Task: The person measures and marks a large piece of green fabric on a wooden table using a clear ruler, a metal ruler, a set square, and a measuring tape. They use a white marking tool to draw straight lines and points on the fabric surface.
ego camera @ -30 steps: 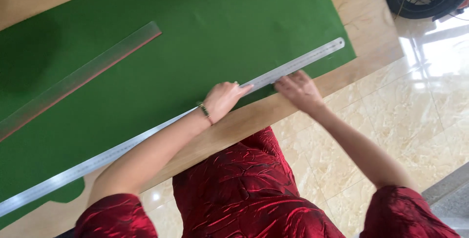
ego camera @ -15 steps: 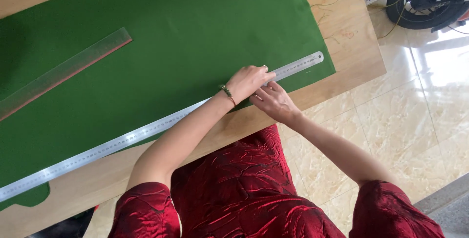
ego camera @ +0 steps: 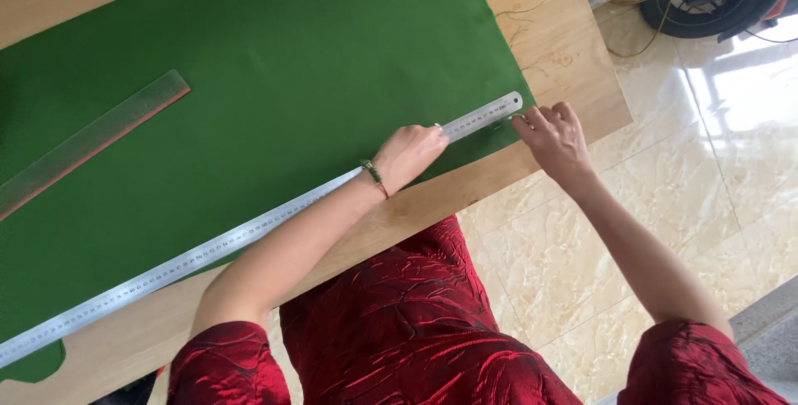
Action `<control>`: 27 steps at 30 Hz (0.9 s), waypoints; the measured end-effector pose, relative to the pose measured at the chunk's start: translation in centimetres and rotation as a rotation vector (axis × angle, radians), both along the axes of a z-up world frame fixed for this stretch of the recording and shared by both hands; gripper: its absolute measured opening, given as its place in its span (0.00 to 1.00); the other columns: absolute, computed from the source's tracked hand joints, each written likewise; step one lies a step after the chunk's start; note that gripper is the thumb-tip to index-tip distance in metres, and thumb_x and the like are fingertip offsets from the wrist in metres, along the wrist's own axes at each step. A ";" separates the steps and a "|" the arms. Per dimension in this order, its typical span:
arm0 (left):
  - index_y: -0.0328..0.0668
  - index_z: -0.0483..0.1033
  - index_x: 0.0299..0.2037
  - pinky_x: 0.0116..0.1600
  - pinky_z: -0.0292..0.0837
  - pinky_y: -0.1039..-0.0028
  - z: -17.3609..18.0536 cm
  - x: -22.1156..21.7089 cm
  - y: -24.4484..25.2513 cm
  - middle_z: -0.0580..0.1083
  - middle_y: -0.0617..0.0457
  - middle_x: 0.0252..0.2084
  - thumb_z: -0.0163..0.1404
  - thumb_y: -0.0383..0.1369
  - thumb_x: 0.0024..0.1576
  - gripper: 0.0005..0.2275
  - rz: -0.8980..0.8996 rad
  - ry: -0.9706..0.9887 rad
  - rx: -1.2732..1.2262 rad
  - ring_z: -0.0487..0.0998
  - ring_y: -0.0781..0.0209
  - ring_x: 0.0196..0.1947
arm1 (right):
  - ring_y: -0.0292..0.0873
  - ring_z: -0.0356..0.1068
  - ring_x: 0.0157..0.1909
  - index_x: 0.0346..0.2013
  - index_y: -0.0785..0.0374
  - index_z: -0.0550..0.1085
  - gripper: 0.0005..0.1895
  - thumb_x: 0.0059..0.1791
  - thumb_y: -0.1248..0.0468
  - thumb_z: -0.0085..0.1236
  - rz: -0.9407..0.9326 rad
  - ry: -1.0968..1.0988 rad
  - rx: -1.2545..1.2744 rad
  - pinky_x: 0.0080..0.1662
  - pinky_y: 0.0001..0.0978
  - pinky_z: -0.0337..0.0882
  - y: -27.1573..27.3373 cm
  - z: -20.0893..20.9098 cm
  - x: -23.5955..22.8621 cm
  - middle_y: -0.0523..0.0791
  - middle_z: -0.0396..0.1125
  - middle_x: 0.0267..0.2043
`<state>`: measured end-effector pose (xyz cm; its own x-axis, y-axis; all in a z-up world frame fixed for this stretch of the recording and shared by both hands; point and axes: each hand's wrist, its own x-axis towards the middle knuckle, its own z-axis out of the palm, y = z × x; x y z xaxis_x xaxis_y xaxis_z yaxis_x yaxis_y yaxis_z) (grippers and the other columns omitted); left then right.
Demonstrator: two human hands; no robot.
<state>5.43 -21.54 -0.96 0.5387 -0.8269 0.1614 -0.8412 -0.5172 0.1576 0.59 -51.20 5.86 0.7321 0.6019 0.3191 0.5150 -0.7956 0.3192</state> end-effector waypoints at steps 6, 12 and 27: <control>0.56 0.73 0.37 0.28 0.79 0.74 2.0 0.3 -3.6 0.76 0.61 0.35 0.49 0.23 0.56 0.09 0.051 -0.093 -0.061 0.82 0.62 0.26 | 0.41 0.69 0.31 0.37 0.53 0.77 0.09 0.53 0.72 0.55 0.121 -0.011 0.228 0.42 0.35 0.67 5.4 -1.4 -1.1 0.41 0.63 0.35; 0.62 0.76 0.52 0.31 0.81 0.68 4.7 0.6 -3.2 0.75 0.58 0.34 0.48 0.24 0.59 0.17 0.050 0.060 -0.023 0.83 0.57 0.29 | 0.42 0.65 0.29 0.33 0.56 0.75 0.09 0.55 0.71 0.53 0.170 -0.059 0.241 0.41 0.35 0.67 7.2 -1.9 -0.6 0.44 0.64 0.36; 0.67 0.70 0.62 0.31 0.81 0.69 2.4 -0.1 -4.7 0.76 0.56 0.35 0.46 0.24 0.60 0.23 0.124 0.043 0.083 0.82 0.61 0.30 | 0.37 0.70 0.33 0.40 0.50 0.78 0.06 0.55 0.68 0.60 -0.223 -0.106 -0.008 0.47 0.30 0.69 -9.2 0.9 1.0 0.37 0.63 0.38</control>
<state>5.35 -26.25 1.43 0.6428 -0.7629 0.0694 -0.7632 -0.6298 0.1446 1.55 -60.44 6.78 0.8098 0.4321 0.3970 0.2902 -0.8829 0.3691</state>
